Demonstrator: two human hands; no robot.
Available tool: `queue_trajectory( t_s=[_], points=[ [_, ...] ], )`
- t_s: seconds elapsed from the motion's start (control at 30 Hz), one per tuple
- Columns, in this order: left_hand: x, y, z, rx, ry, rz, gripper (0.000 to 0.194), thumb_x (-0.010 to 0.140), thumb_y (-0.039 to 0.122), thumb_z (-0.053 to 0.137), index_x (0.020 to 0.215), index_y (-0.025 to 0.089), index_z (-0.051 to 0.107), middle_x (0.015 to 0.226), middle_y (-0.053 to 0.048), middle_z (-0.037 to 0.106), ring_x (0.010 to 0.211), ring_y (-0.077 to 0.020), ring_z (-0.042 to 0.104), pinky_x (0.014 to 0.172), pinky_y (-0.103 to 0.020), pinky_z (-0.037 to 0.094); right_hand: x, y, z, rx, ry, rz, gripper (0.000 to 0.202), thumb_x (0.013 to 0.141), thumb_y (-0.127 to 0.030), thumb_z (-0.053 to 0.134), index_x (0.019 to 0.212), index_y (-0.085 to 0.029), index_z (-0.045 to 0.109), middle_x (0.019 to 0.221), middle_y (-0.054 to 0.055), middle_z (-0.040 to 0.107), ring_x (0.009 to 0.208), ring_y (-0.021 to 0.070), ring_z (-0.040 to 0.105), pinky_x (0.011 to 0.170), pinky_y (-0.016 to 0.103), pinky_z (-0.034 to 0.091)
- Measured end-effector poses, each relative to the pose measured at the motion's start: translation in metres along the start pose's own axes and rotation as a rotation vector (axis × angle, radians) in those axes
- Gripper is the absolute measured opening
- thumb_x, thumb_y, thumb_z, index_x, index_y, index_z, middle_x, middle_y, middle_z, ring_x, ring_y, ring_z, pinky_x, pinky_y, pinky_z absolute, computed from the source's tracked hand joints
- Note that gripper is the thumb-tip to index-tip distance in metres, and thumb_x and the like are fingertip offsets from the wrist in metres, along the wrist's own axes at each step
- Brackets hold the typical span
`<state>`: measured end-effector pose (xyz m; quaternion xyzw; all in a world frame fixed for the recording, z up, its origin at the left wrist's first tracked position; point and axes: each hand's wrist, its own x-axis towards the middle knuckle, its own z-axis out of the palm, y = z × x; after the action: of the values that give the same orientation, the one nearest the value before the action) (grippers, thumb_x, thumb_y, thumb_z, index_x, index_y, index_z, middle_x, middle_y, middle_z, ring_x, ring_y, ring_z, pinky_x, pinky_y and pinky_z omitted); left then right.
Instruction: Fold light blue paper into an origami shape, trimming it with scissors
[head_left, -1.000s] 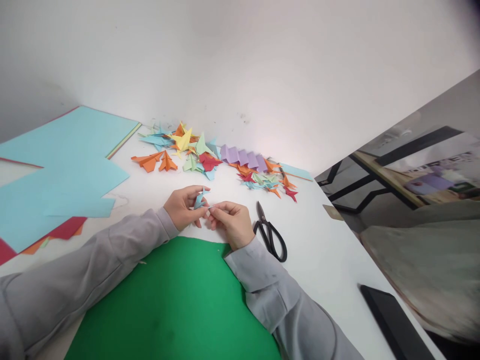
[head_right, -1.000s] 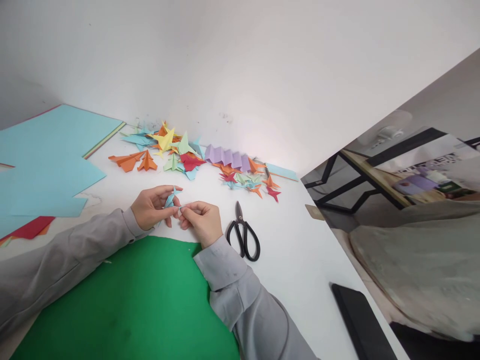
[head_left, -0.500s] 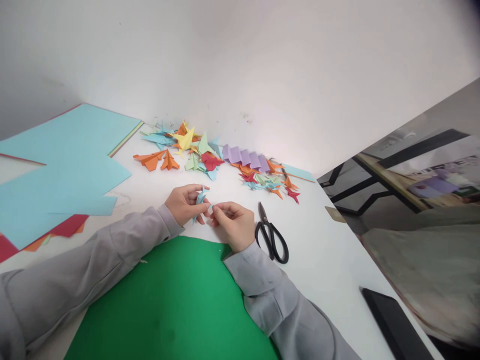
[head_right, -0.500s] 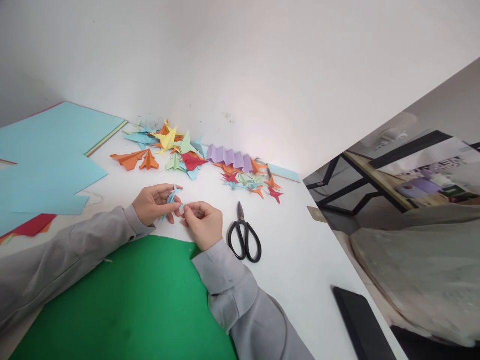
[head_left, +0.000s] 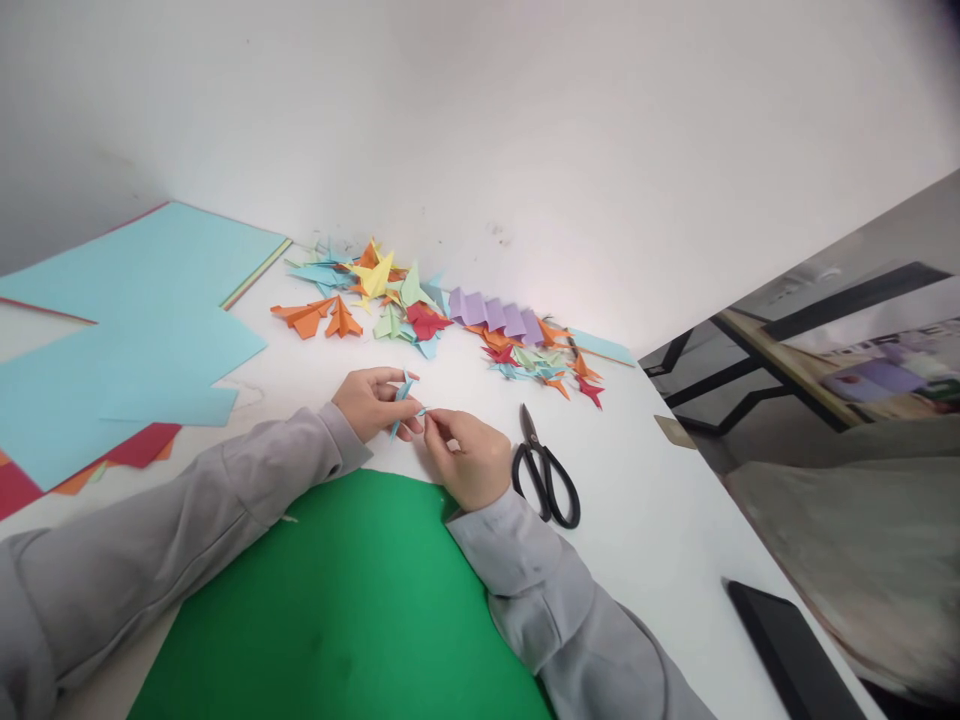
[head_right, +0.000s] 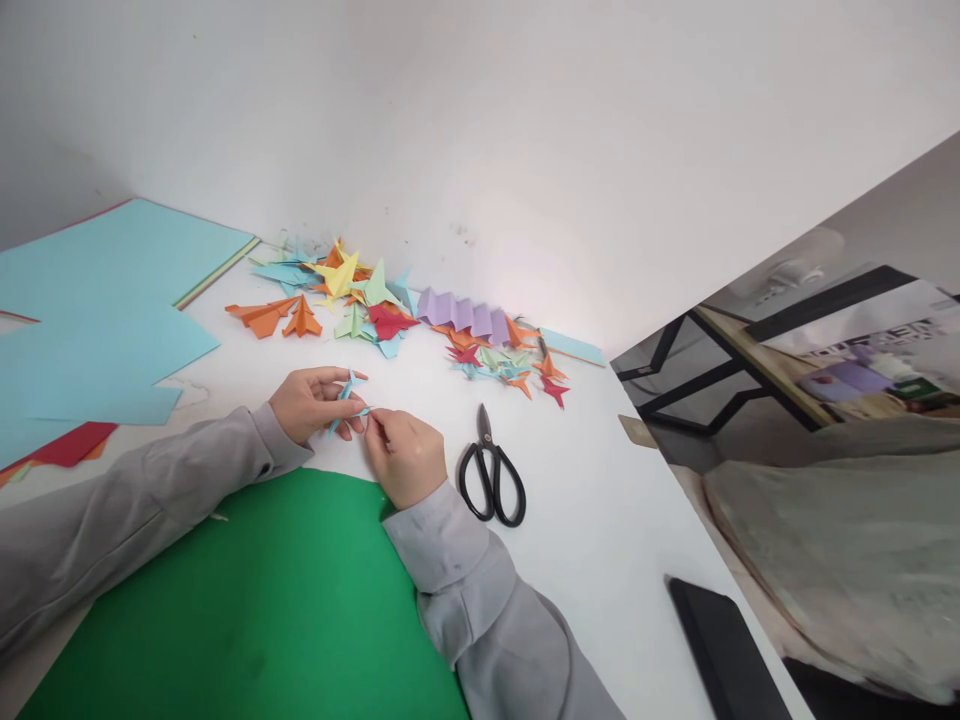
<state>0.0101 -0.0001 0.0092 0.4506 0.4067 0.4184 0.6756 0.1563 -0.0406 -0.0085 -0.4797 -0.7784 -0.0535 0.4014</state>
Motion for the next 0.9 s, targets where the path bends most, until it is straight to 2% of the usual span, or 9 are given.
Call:
queue_trajectory(
  t_s=[0.27, 0.4, 0.63, 0.77, 0.83, 0.9],
  points=[
    [0.001, 0.0, 0.001, -0.012, 0.012, -0.011, 0.055, 0.049, 0.016, 0.079, 0.097, 0.007, 0.054, 0.053, -0.001, 0.063, 0.047, -0.0152, 0.061, 0.041, -0.024, 0.049, 0.001, 0.004, 0.0, -0.34, 0.089, -0.374, 0.015, 0.083, -0.011, 0.05, 0.074, -0.012, 0.062, 0.055, 0.003, 0.061, 0.053, 0.0119, 0.055, 0.051, 0.025, 0.038],
    [0.0, 0.001, 0.001, 0.003, 0.053, -0.021, 0.053, 0.049, 0.016, 0.079, 0.096, 0.007, 0.055, 0.054, -0.001, 0.064, 0.046, -0.0155, 0.061, 0.039, -0.023, 0.047, 0.002, 0.001, -0.002, -0.454, 0.048, -0.434, 0.008, 0.081, -0.01, 0.054, 0.08, -0.01, 0.062, 0.055, 0.002, 0.059, 0.052, 0.0129, 0.052, 0.049, 0.028, 0.034],
    [0.002, -0.001, 0.001, 0.046, 0.065, -0.013, 0.05, 0.051, 0.016, 0.078, 0.095, 0.007, 0.056, 0.053, -0.003, 0.064, 0.044, -0.0147, 0.059, 0.036, -0.021, 0.041, 0.003, -0.006, -0.006, -0.559, 0.027, -0.49, 0.008, 0.08, -0.008, 0.054, 0.079, -0.009, 0.062, 0.052, 0.002, 0.057, 0.047, 0.0134, 0.05, 0.046, 0.029, 0.031],
    [0.001, -0.001, 0.0, 0.008, 0.052, -0.003, 0.049, 0.051, 0.015, 0.077, 0.094, 0.007, 0.056, 0.055, -0.002, 0.064, 0.045, -0.0148, 0.06, 0.038, -0.022, 0.044, 0.0, -0.006, -0.004, -0.412, 0.033, -0.369, 0.014, 0.08, -0.009, 0.05, 0.084, -0.009, 0.063, 0.057, 0.004, 0.062, 0.051, 0.0145, 0.055, 0.047, 0.028, 0.037],
    [0.0, 0.0, 0.001, -0.011, 0.054, -0.002, 0.048, 0.051, 0.013, 0.076, 0.094, 0.006, 0.056, 0.055, -0.001, 0.063, 0.044, -0.0143, 0.06, 0.038, -0.022, 0.044, -0.001, -0.005, -0.002, -0.193, 0.045, -0.161, 0.018, 0.08, -0.011, 0.047, 0.088, -0.01, 0.063, 0.064, 0.006, 0.066, 0.056, 0.0147, 0.059, 0.052, 0.026, 0.043],
    [0.0, 0.002, 0.002, -0.013, 0.066, 0.007, 0.048, 0.051, 0.011, 0.076, 0.094, 0.006, 0.056, 0.056, -0.001, 0.063, 0.042, -0.0136, 0.059, 0.036, -0.021, 0.044, 0.0, -0.005, -0.001, 0.114, 0.031, 0.181, 0.018, 0.08, -0.017, 0.046, 0.084, -0.012, 0.063, 0.065, 0.006, 0.067, 0.054, 0.0139, 0.06, 0.052, 0.025, 0.047]
  ],
)
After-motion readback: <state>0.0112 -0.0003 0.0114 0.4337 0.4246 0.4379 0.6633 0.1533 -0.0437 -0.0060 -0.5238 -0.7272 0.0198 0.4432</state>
